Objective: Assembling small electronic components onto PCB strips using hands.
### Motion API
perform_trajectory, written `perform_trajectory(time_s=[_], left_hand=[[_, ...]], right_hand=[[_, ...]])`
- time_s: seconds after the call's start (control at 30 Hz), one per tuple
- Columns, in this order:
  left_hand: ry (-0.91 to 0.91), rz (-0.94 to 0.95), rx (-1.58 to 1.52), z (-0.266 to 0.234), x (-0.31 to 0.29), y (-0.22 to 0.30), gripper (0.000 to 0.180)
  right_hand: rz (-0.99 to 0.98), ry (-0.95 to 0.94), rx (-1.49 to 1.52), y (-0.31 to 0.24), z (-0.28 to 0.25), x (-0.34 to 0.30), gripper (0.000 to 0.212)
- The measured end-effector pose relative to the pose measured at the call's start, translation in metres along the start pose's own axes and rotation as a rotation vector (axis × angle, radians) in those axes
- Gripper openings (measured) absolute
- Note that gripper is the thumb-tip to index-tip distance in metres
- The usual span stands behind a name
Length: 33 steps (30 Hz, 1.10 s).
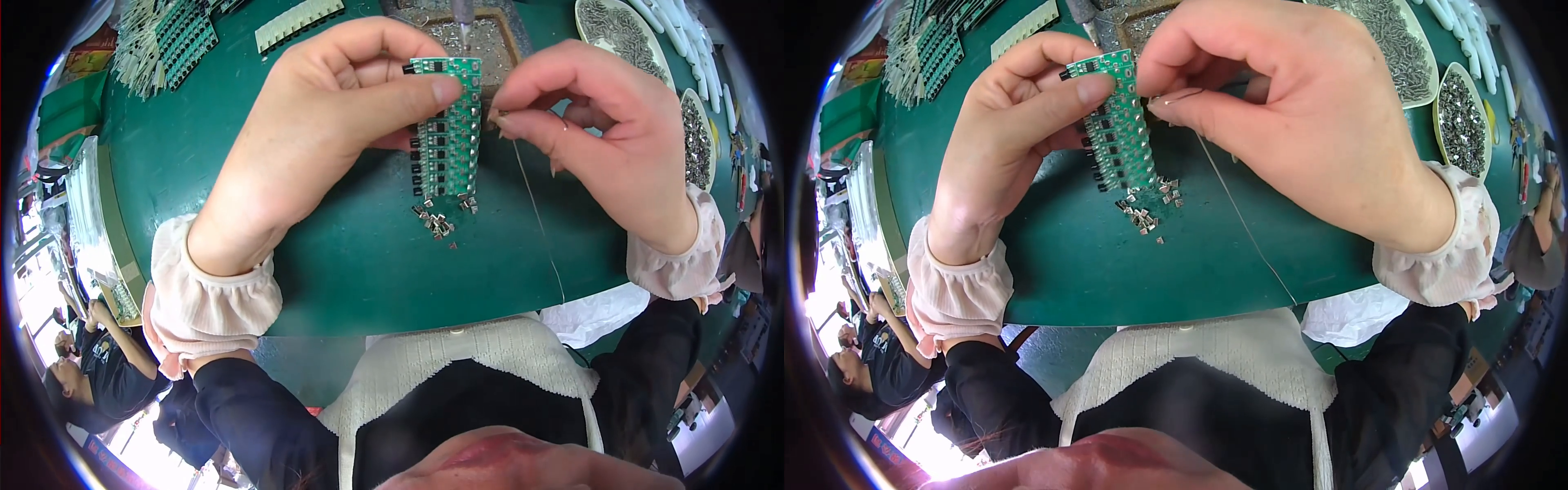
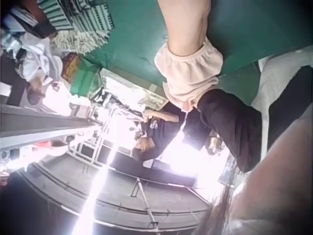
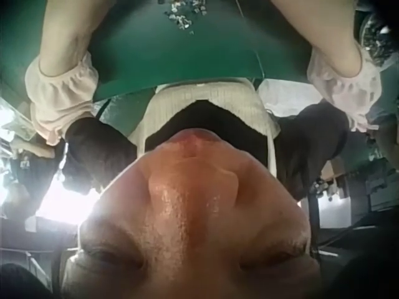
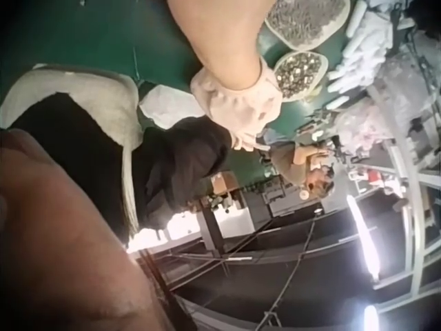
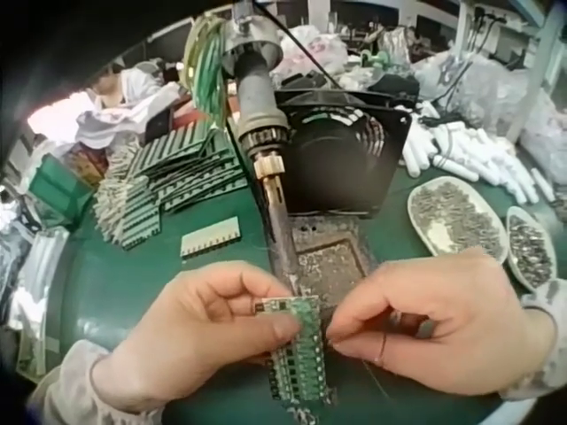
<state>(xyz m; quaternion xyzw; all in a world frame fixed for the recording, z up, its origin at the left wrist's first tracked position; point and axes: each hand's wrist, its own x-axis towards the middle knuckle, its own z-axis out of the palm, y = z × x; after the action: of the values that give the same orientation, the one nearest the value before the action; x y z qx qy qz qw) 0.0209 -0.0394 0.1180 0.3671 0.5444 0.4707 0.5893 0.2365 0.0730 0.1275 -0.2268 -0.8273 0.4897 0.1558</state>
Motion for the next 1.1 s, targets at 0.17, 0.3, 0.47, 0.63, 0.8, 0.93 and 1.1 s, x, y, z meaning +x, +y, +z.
perform_trajectory(time_s=[0.17,0.3,0.47,0.63,0.8,0.93,1.1], left_hand=[[0.003,-0.072,-0.025,0.001,-0.002,0.001,0.017],[-0.001,-0.068,-0.045,0.0,0.001,-0.003,0.015],[-0.016,-0.075,-0.169,0.002,0.004,-0.003,0.014],[-0.021,-0.051,-0.219,-0.004,0.005,-0.007,0.015],[-0.029,-0.058,-0.176,-0.004,0.001,-0.006,0.015],[0.064,-0.045,-0.007,0.003,-0.005,-0.003,0.015],[0.063,-0.038,0.055,0.004,-0.005,-0.001,0.015]], right_hand=[[-0.121,0.001,-0.064,0.004,0.001,0.005,0.016],[-0.23,0.01,-0.016,0.012,0.003,0.008,0.018],[-0.405,0.016,-0.218,0.011,-0.004,0.01,0.019],[-0.346,0.034,-0.22,0.005,-0.001,0.01,0.024],[-0.232,0.004,-0.312,0.009,-0.003,0.011,0.033],[-0.285,0.017,-0.359,0.007,-0.002,0.01,0.033],[-0.353,0.038,-0.383,0.006,-0.003,0.008,0.032]])
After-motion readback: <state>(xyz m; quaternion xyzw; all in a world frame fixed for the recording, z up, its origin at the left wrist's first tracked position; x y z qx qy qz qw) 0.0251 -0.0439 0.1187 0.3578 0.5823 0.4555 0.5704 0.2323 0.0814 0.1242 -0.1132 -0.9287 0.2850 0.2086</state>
